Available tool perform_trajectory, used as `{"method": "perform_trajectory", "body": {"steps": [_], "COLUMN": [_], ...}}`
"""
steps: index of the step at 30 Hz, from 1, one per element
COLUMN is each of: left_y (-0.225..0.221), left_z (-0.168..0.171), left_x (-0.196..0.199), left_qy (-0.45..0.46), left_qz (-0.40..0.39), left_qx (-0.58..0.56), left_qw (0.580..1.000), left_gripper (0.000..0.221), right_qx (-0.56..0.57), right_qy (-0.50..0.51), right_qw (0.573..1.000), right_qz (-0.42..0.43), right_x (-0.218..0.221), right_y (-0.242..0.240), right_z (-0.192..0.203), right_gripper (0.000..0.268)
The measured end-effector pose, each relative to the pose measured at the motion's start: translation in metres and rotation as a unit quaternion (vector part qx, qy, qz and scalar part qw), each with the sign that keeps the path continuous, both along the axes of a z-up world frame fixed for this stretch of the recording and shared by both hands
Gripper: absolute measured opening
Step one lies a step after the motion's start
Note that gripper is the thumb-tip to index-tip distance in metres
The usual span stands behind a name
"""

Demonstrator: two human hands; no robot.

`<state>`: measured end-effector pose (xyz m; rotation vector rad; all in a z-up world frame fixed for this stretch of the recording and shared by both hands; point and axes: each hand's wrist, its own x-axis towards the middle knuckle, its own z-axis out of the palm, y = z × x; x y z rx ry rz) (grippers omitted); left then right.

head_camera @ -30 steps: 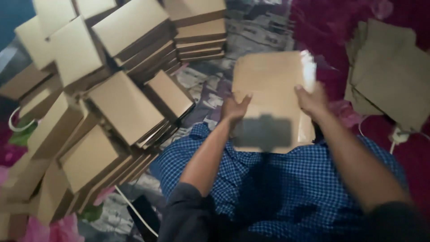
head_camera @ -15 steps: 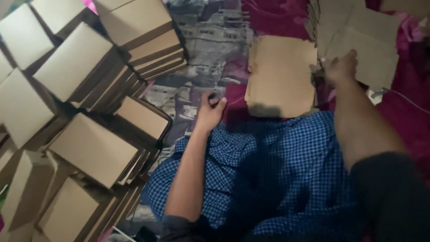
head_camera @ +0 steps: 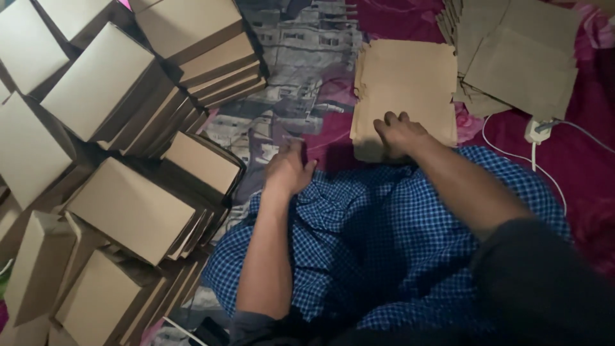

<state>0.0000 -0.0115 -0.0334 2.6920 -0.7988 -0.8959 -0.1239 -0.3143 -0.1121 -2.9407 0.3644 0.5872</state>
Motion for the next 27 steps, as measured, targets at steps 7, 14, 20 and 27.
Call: {"method": "perform_trajectory", "body": {"steps": [7,14,20,27], "left_y": [0.002,0.003,-0.025,-0.024], "left_z": [0.004,-0.001,-0.01,-0.045], "left_x": [-0.004,-0.012,-0.025,-0.009], "left_qy": [0.005,0.033,0.183,0.026], "left_qz": [-0.02,0.01,0.227,0.162], "left_qx": [-0.001,-0.026,-0.256,-0.401], "left_qw": [1.0,0.999,0.922,0.902], "left_gripper": [0.06,0.061,0.082,0.055], "right_qx": [-0.065,-0.198,-0.235,0.081], "right_qy": [0.0,-0.232,-0.563,-0.207], "right_qw": [0.998,0.927,0.758,0.931], "right_qz": [-0.02,0.217,0.23,0.289], "right_x": [-0.018,-0.01,-0.001,-0.009], "right_y": [0.043,0.05,0.103,0.111], "right_z": [0.023,-0.043,0.031,0.024], "right_gripper": [0.06,0.02,0.014,0.034]}}
